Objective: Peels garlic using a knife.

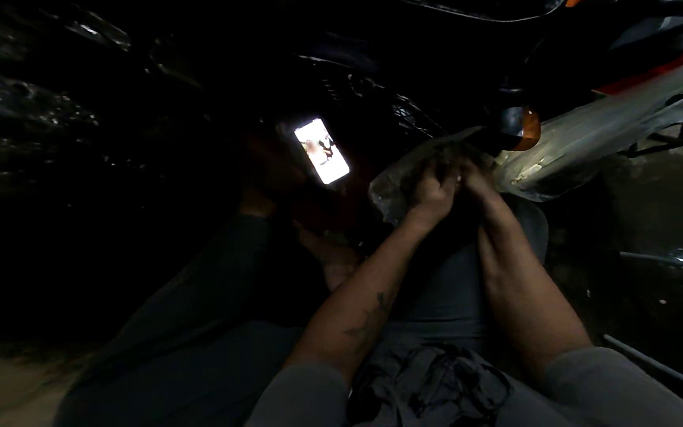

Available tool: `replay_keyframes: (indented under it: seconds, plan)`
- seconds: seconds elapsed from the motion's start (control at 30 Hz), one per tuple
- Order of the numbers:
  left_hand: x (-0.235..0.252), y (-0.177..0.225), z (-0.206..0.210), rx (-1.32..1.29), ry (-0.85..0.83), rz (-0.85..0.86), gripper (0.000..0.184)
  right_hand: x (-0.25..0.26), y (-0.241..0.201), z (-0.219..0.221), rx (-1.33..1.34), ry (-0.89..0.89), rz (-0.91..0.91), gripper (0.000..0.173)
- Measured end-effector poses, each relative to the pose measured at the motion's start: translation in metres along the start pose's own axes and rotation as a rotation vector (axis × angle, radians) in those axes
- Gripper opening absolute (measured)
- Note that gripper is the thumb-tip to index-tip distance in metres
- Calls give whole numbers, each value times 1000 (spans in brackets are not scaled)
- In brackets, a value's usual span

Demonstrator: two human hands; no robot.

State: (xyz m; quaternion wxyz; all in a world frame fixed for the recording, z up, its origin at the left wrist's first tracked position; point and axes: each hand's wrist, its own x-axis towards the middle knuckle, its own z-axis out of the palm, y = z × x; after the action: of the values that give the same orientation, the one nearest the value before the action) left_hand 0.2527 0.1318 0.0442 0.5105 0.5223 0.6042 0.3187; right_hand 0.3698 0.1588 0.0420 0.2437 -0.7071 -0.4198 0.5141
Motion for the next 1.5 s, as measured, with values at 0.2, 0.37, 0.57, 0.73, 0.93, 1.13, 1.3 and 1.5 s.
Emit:
replay_keyframes:
  seconds: [0.2, 0.37, 0.57, 0.73, 0.93, 1.13, 1.3, 1.5]
  plan:
    - [1, -15, 1, -52, 80, 71, 40, -11, 3, -2, 157, 32, -94, 35]
    - [0, -15, -15, -45, -44, 60, 54, -12, 2, -6, -76, 31, -199, 34]
    - [-1, -18, -19, -167, -106, 94, 67, -14, -3, -2, -93, 109, -214, 30]
    - [0, -25, -18, -322, -67, 109, 62, 0, -1, 3, -29, 244, -33, 30]
    - [3, -17, -28, 128, 96, 83, 60, -13, -1, 2, -4, -168, -46, 55]
    - [2, -21, -37, -205, -90, 185, 53, -12, 0, -4, 32, -110, -179, 46]
    - [2, -7, -30, -184, -51, 59, 39, -14, -3, 0, 249, -154, -224, 32]
    - [15, -20, -20, -330, 55, 129, 25, -18, 3, -5, 241, -165, -315, 35]
